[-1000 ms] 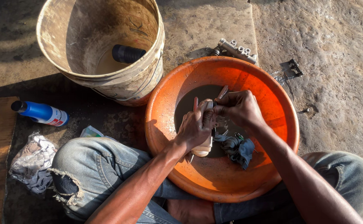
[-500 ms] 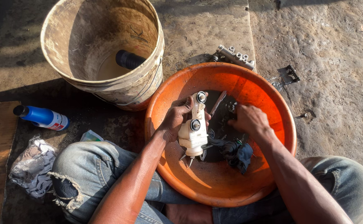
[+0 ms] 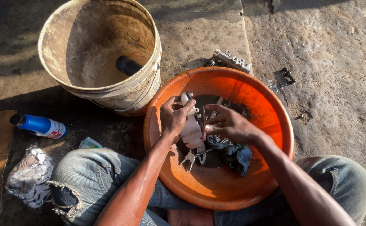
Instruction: The person sits on the floor and cleans a white plastic mechanical component using a green-handled screwdriver and a blue spray bottle. They scrub the component with the screwdriver, spray it with liquid, and wipe it with a dark cloth inside an orange basin. The person also cleans a small metal part and the cloth itself in the basin.
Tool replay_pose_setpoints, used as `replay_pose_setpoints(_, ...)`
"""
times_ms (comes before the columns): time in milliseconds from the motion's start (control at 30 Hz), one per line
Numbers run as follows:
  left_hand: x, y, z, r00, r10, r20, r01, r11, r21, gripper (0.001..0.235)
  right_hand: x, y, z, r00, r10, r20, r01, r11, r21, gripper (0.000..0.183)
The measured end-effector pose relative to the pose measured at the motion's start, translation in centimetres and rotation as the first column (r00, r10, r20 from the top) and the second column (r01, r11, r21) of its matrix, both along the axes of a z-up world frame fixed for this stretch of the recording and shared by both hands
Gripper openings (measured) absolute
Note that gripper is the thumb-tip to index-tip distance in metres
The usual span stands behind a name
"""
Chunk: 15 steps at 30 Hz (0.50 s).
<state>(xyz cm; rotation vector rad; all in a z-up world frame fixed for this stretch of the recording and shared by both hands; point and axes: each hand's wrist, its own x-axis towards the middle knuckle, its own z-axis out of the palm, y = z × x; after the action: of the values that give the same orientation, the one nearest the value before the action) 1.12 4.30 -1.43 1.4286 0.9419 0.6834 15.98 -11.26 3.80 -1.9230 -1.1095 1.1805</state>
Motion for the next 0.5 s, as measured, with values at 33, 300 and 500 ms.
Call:
replay_pose_setpoints(33,0.1,-0.3,0.2,0.999,-0.042,0.025,0.042,0.999,-0.010,0.038,-1.3,0.2,-0.7,0.998,0.003,-0.067,0.001,0.999,0.054,0.087)
replay_pose_setpoints(300,0.2,0.6,2.7,0.845,-0.348,0.406,0.200,0.910,0.364,0.041,-0.2,0.6,2.1,0.984,-0.163,0.073,0.140,0.958,0.252,0.066)
replay_pose_setpoints(500,-0.8,3.2,1.0,0.964,0.019,0.265,-0.025,0.999,0.020,0.026,0.7,-0.8,3.9,0.866,-0.407,0.289,0.290,0.881,0.373,0.050)
